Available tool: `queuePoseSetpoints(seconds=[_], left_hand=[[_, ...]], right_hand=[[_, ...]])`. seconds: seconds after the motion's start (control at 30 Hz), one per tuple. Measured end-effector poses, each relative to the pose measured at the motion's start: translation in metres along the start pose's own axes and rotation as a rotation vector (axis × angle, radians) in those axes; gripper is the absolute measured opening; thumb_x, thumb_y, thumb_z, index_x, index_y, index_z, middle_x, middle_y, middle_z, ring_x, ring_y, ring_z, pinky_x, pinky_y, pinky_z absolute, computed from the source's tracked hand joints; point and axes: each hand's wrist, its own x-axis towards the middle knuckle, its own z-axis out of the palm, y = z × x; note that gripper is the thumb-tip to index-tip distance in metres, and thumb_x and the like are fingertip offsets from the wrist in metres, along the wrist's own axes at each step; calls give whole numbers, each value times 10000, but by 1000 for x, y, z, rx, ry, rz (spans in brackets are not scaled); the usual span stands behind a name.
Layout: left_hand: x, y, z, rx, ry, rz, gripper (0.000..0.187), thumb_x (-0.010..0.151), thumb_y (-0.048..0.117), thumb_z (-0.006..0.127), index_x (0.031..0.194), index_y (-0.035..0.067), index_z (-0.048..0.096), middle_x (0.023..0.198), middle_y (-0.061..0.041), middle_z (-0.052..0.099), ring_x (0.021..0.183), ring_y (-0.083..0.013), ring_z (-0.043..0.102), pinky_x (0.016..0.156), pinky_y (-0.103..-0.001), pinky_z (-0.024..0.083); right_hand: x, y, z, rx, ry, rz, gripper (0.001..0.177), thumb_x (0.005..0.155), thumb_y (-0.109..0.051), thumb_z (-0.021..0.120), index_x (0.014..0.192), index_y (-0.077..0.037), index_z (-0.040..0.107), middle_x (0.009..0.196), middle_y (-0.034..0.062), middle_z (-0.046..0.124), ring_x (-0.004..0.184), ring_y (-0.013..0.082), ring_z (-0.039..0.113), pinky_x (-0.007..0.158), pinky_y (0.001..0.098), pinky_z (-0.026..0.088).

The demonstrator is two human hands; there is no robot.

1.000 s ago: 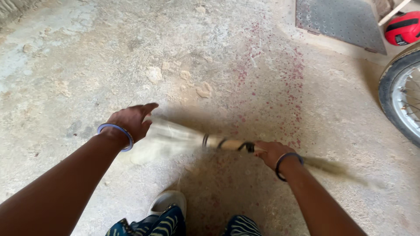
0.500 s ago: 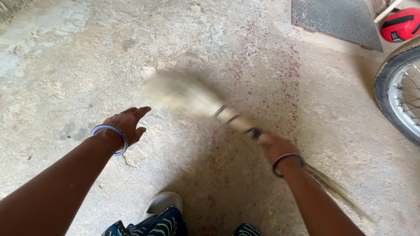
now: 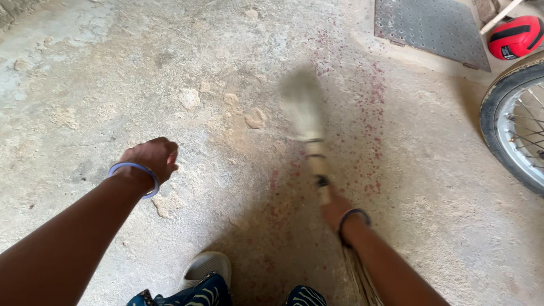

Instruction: The person sweeps a concrete floor with a traditional straw broom. They move around a parked motorcycle and sweep near a set of stairs where several pairs of sandals are placed.

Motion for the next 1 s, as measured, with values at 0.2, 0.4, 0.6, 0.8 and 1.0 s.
queuePoseSetpoints(seconds=[0.2,0.4,0.6,0.8,1.0], left_hand=[[12,28,7,-62,51,50,351,976,367,648,1308,254,631,1420,16,598,1263,-255,627,1088,-434,517],[16,41,9,-38,5,84,454,992,366,621,1430,278,541,1503,9,521,1313,-268,584,1110,-446,496],[29,50,7,-73,12,129,483,984,353,631,1449,268,528,1518,3,508,1325,-276,578,1118,-446,495],[44,71,7,-36,-19,155,493,991,341,622,1465,278,504,1526,17,493,1328,-281,575,1111,-455,500],[60,97,10,-10,-34,189,512,991,346,621,1479,279,480,1524,13,489,1340,-282,564,1110,-463,503]], right_hand=[[-47,-44,10,-35,27,-716,682,970,-194,548,1569,-104,234,1329,309,570,1166,465,567,979,530,462],[-55,-14,-58,68,282,-328,681,880,-147,568,1536,-195,388,1203,181,681,1049,333,676,940,458,543],[-35,83,-95,376,351,226,741,886,-180,612,1564,-157,314,1037,269,715,917,422,721,825,527,581],[9,119,-19,103,249,166,806,905,-253,612,1585,-95,209,1092,314,697,1006,461,692,880,522,558],[-47,36,12,37,-31,-162,880,921,-192,515,1649,-190,20,1125,300,685,1031,427,677,948,510,517]])
